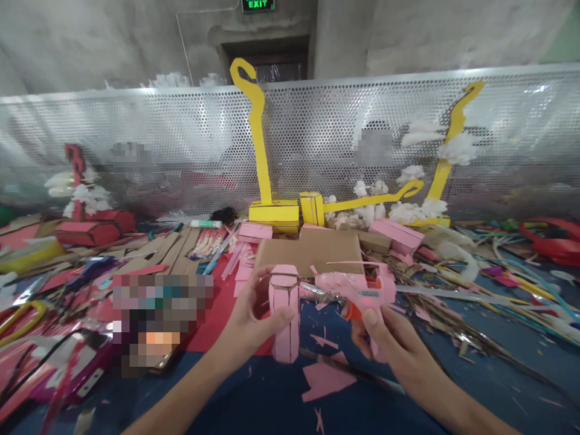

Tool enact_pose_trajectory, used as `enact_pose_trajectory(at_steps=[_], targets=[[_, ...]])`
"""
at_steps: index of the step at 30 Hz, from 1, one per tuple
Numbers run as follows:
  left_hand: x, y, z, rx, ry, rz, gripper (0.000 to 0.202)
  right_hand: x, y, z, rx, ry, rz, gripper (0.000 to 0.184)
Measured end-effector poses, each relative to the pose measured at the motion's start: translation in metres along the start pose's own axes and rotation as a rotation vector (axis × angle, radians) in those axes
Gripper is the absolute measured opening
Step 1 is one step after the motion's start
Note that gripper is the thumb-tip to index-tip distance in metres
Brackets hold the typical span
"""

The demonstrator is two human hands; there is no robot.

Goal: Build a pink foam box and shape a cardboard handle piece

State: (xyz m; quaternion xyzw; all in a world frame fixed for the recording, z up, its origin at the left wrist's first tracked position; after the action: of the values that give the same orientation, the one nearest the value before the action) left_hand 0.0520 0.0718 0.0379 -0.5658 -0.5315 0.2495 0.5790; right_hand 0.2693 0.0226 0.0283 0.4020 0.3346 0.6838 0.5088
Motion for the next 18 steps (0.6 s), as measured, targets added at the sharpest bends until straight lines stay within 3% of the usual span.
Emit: enact_pose_trajectory(at_steps=[11, 18], targets=[[-0.002, 0.001, -0.001, -0.018, 0.002, 0.011, 0.063, -0.003, 0.009, 0.006, -0.149, -0.066, 0.019, 0.058], [-0.001, 0.002, -0.001, -0.021, 0.002, 0.016, 0.060, -0.006, 0.019, 0.013, -0.390, -0.145, 0.094, 0.057]])
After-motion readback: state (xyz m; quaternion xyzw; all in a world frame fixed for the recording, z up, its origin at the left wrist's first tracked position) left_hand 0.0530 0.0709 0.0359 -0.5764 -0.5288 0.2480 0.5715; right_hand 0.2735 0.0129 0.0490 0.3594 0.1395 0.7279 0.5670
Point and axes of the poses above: each hand's wrist, its own x-axis towards the middle knuckle, its own z-axis out of the back of the hand, y = z × x, the point moved 9 cm from there along x, towards the middle knuckle, and after that the axes turned 8 degrees about -x, right-handed, at the moved point
